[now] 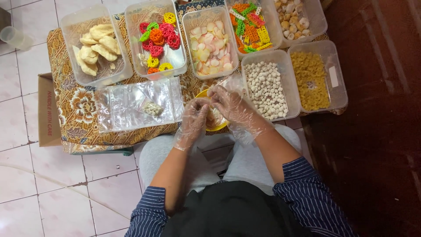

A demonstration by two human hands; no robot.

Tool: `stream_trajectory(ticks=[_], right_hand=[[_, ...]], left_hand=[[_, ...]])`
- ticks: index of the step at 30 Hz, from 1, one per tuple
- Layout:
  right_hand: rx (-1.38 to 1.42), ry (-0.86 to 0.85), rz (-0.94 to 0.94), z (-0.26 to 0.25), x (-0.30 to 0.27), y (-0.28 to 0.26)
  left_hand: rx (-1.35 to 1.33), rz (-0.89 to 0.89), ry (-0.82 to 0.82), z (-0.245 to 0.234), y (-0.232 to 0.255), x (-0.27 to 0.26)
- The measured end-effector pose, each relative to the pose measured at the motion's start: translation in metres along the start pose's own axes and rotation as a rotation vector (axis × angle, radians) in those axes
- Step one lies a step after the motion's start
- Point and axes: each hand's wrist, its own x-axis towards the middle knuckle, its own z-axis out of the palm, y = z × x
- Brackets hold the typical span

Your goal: Packing a variety of snacks from multiple containers into a small plastic bag.

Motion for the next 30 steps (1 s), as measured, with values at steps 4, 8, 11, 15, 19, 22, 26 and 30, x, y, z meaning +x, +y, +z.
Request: stream_trajectory(ticks=[4,8,11,15,19,22,26,30], right_hand=[[-0.018,0.006,-0.019,0.001,0.002,-0.004],[-0.058,0.073,-0.047,0.020,0.005,0.011],[-0.159,0.086,-0.078,0.022,0.006,0.012],[-0.130,0.049,-0.067,0.008,0.005,-0.008],[-0.123,0.094,-0.054,0.011,0.002,-0.017],[-0.333,0.086,-0.110,0.022,0.005,-0.001],[-0.334,0.127,-0.198,0.025,0.006,-0.008],[-0.530,0.210,-0.304,0.027,0.005,-0.015]], left_hand=[[0.029,0.033,0.037,0.002,0.004,0.000],[-0.019,0.039,0.101,0.009,0.009,-0.003],[-0.068,0.022,0.164,0.011,-0.007,-0.004],[-0.019,0.024,0.150,0.006,-0.005,-0.004],[-0.054,0.001,0.178,0.008,-0.003,-0.004],[-0.092,0.036,0.146,0.000,-0.011,0.000],[0.162,0.128,0.075,-0.022,-0.026,0.006],[0.300,0.187,0.060,-0.016,-0.023,0.002]])
